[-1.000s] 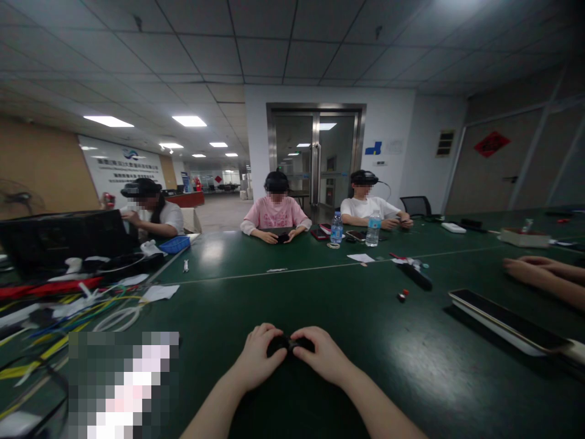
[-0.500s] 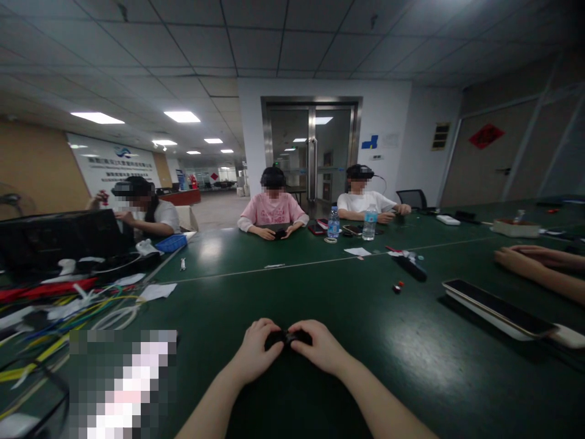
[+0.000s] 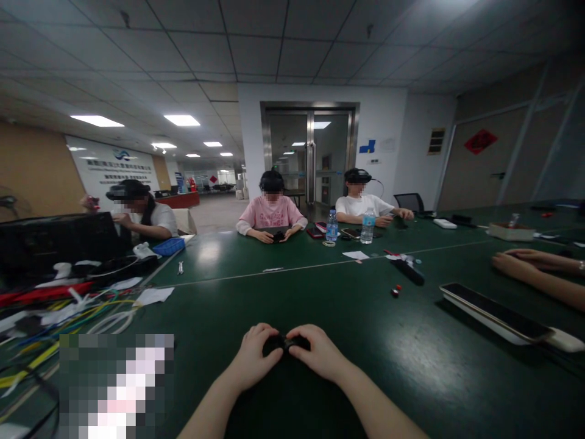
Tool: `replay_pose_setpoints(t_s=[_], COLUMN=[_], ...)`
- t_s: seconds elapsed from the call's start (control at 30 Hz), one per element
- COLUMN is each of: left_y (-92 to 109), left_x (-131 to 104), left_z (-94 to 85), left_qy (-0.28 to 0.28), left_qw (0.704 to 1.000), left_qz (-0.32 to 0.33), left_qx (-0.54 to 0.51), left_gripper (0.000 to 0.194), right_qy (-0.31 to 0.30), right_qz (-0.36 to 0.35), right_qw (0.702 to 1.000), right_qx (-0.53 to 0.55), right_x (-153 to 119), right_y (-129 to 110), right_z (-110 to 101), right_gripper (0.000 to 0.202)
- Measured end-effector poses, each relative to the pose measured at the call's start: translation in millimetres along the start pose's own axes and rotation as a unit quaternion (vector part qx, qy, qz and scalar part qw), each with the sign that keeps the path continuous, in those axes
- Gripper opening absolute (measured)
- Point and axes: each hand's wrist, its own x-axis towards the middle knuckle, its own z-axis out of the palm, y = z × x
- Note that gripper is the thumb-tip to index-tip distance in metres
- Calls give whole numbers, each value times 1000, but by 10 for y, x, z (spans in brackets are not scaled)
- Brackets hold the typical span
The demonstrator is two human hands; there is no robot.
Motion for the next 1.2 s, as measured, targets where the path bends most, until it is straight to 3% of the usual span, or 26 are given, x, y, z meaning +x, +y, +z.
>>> replay_pose_setpoints(t_s=[1.2], left_y=[-63], left_x=[5], left_z=[36], left_qy=[11], left_qw=[1000], left_qz=[23], left_qx=[3], left_gripper=[32], right_qy=[12], right_qz=[-11], right_qw=[1000], right_qx=[-2], right_x=[-7], right_y=[3], right_z=[2], right_gripper=[27])
